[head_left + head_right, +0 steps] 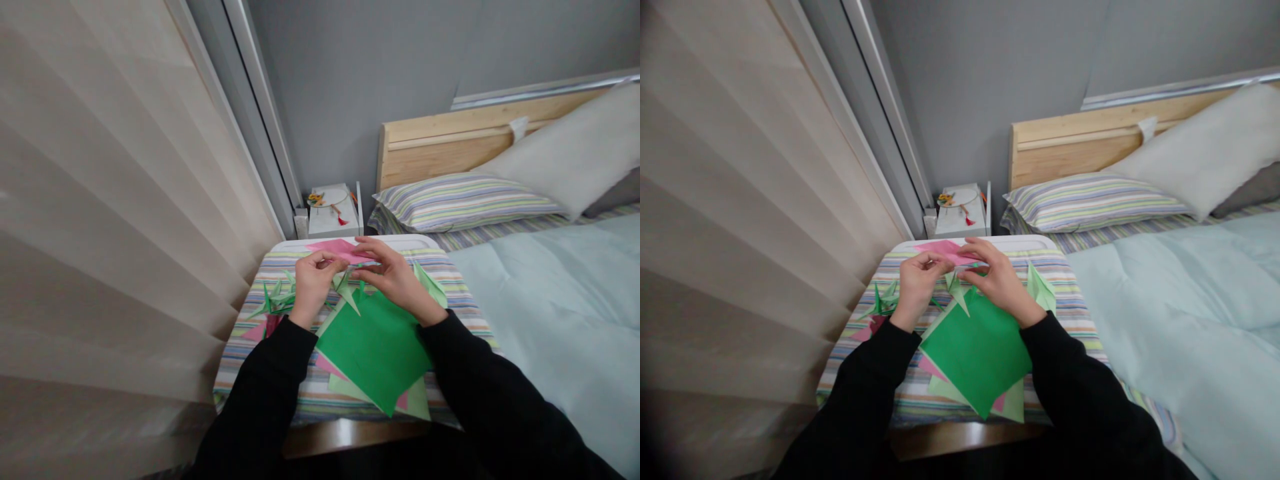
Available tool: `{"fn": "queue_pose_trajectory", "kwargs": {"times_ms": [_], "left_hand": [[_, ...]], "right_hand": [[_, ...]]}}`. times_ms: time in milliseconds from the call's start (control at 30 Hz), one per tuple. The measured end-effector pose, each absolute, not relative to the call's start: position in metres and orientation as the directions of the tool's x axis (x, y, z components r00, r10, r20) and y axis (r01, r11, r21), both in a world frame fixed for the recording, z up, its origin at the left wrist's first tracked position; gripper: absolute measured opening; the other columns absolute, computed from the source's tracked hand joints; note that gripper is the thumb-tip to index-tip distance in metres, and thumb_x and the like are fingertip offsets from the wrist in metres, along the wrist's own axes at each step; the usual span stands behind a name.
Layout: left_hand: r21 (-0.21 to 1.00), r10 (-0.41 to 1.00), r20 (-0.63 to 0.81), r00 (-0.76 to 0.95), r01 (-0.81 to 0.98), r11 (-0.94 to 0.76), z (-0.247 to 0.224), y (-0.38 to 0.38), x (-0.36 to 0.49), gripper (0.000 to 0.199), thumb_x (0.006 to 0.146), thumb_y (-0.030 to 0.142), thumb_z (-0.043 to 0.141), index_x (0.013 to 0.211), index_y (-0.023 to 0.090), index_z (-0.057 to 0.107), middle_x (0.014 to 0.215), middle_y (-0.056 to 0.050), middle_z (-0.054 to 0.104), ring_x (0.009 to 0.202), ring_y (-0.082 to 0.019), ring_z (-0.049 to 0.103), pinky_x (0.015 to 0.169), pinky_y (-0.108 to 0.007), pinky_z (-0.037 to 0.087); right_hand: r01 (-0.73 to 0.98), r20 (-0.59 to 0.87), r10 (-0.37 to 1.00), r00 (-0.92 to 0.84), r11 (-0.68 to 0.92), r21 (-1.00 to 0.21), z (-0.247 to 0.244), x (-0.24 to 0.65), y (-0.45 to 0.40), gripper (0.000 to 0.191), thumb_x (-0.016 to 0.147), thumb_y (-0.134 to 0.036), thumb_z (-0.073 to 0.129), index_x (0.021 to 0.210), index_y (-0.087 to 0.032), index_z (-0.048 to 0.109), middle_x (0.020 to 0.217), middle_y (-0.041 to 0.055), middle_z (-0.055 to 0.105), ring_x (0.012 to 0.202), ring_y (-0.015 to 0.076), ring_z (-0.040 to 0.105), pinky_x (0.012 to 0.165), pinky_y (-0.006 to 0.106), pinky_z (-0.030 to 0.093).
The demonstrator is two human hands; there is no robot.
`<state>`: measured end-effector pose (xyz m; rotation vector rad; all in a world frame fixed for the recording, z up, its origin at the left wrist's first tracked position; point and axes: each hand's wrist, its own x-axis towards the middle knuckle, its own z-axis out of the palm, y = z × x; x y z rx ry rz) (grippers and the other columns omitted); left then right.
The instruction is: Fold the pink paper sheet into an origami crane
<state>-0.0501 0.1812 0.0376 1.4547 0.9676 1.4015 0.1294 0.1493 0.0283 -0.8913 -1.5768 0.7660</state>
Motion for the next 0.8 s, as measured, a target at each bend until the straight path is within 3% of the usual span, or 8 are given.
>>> {"fn": "queue_pose_trajectory", "kwargs": {"times_ms": [167, 400, 633, 800], "left_hand": [[0.954, 0.945, 0.299, 0.131, -0.042, -0.296, 0.035, 0.182, -0.049, 0.021, 0.066, 0.03, 0.09, 0.067, 0.015, 0.075, 0.063, -0.003, 0.074, 0.057, -0.016, 0.066, 0.059, -0.027, 0.053], [0.947, 0.927, 0.319, 0.197, -0.104, -0.303, 0.038, 0.181, -0.047, 0.034, 0.058, 0.031, 0.096, 0.082, 0.016, 0.078, 0.085, -0.006, 0.08, 0.072, -0.018, 0.072, 0.07, -0.029, 0.059], [0.942, 0.927, 0.334, 0.168, -0.1, -0.321, 0.04, 0.181, -0.05, 0.018, 0.069, 0.031, 0.089, 0.073, 0.016, 0.079, 0.072, -0.005, 0.077, 0.066, -0.017, 0.07, 0.066, -0.028, 0.057], [0.939, 0.924, 0.342, 0.17, -0.089, -0.331, 0.044, 0.179, -0.05, 0.02, 0.07, 0.031, 0.088, 0.065, 0.017, 0.076, 0.063, -0.004, 0.074, 0.062, -0.017, 0.068, 0.061, -0.027, 0.054]], "right_hand": [[0.178, 0.463, 0.875, -0.139, 0.482, -0.858, 0.028, 0.129, 0.151, 0.028, 0.082, -0.024, 0.082, 0.11, -0.021, 0.078, 0.108, 0.0068, 0.082, 0.102, 0.025, 0.078, 0.092, 0.039, 0.062], [0.212, 0.484, 0.874, -0.043, 0.481, -0.851, 0.035, 0.132, 0.148, 0.022, 0.083, -0.029, 0.082, 0.103, -0.02, 0.083, 0.101, 0.0073, 0.085, 0.094, 0.0266, 0.08, 0.088, 0.039, 0.061], [0.204, 0.487, 0.873, -0.026, 0.481, -0.853, 0.037, 0.13, 0.146, 0.024, 0.076, -0.031, 0.088, 0.097, -0.021, 0.084, 0.096, 0.0057, 0.085, 0.09, 0.0259, 0.08, 0.084, 0.037, 0.062], [0.211, 0.477, 0.879, -0.012, 0.469, -0.858, 0.04, 0.129, 0.144, 0.015, 0.08, -0.033, 0.084, 0.087, -0.021, 0.084, 0.085, 0.0053, 0.084, 0.079, 0.0241, 0.079, 0.073, 0.034, 0.06]]}}
